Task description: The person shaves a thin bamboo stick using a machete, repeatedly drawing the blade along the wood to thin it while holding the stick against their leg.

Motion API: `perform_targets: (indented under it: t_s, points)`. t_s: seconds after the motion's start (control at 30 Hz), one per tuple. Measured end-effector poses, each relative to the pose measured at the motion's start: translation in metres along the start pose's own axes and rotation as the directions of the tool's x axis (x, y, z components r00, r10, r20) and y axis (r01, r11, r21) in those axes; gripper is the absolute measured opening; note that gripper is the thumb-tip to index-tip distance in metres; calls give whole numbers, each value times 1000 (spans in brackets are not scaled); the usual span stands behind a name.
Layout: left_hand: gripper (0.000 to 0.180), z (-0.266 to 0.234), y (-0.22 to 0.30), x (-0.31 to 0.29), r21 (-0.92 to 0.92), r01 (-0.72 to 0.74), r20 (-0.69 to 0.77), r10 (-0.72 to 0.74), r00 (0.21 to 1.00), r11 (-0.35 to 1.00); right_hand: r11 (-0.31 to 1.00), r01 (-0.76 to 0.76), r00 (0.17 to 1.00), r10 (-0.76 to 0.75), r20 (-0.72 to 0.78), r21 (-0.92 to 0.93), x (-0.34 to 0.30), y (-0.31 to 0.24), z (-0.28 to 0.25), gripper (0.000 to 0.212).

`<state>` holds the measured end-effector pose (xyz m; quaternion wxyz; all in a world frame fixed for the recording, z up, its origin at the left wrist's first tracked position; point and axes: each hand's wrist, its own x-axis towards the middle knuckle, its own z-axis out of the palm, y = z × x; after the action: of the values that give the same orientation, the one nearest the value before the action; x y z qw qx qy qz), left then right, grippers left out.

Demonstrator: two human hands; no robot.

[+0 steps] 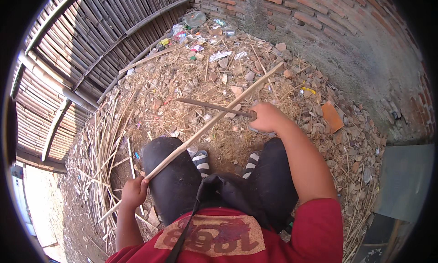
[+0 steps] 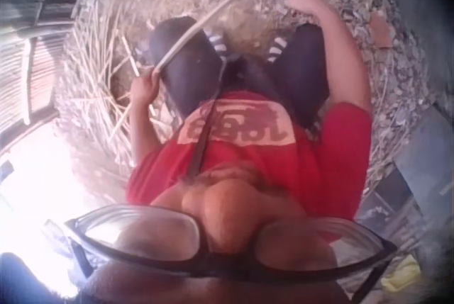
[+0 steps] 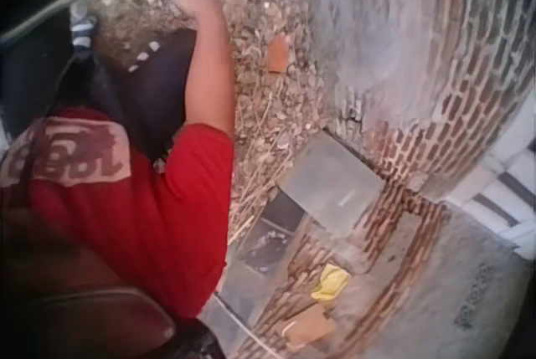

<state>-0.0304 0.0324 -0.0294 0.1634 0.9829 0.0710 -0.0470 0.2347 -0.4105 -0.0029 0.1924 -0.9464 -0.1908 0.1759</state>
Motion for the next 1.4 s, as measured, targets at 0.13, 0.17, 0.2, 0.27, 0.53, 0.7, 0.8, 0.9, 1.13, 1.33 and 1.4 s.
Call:
perform_targets:
  t_s: [0.13, 0.17, 0.2, 0.27, 0.53, 0.7, 0.8, 0.9, 1.13, 1.33, 1.4]
  points:
    - [47, 1, -2, -5, -50, 39, 6, -39, 999, 998, 979, -169, 986, 168, 20, 116, 9, -19, 8, 28]
    - [47, 6, -7, -7, -96, 40, -4, -41, 999, 995, 992, -93, 995, 96, -30, 83, 5, -27, 11, 28]
    - [48, 6, -9, -13, -134, 47, 1, -47, 999, 990, 998, -23, 998, 27, -64, 58, 1, -33, 22, 28]
    - [49, 7, -6, -15, -38, 69, -28, -71, 997, 997, 1000, 6, 999, -5, -46, 2, -5, -39, 14, 28]
    - [51, 3, -2, -14, -51, 60, 6, -60, 998, 997, 993, -1, 1000, 0, -4, -115, -10, -72, 15, 27]
    - [53, -12, 10, -5, 31, 101, 104, -104, 989, 994, 964, -214, 969, 230, -93, 156, 13, 3, 20, 27]
    - [53, -9, 6, -2, 16, 73, 87, -74, 993, 997, 991, -135, 978, 131, -165, -15, 1, -14, 21, 30]
    - [52, -7, -2, -7, 12, 56, 59, -56, 997, 998, 970, -2, 1000, 3, 4, -245, -6, -62, 16, 30]
    - [52, -7, 4, -1, -74, 37, 59, -33, 998, 997, 988, -137, 962, 150, -227, 73, 4, -1, 15, 27]
    - [51, -9, 6, 2, -67, 81, 94, -75, 993, 994, 1000, -19, 996, 18, -89, -5, 6, -18, 11, 23]
    - [51, -6, 4, -4, -44, 56, 67, -53, 996, 997, 996, -67, 991, 73, -116, 53, 8, -13, 15, 22]
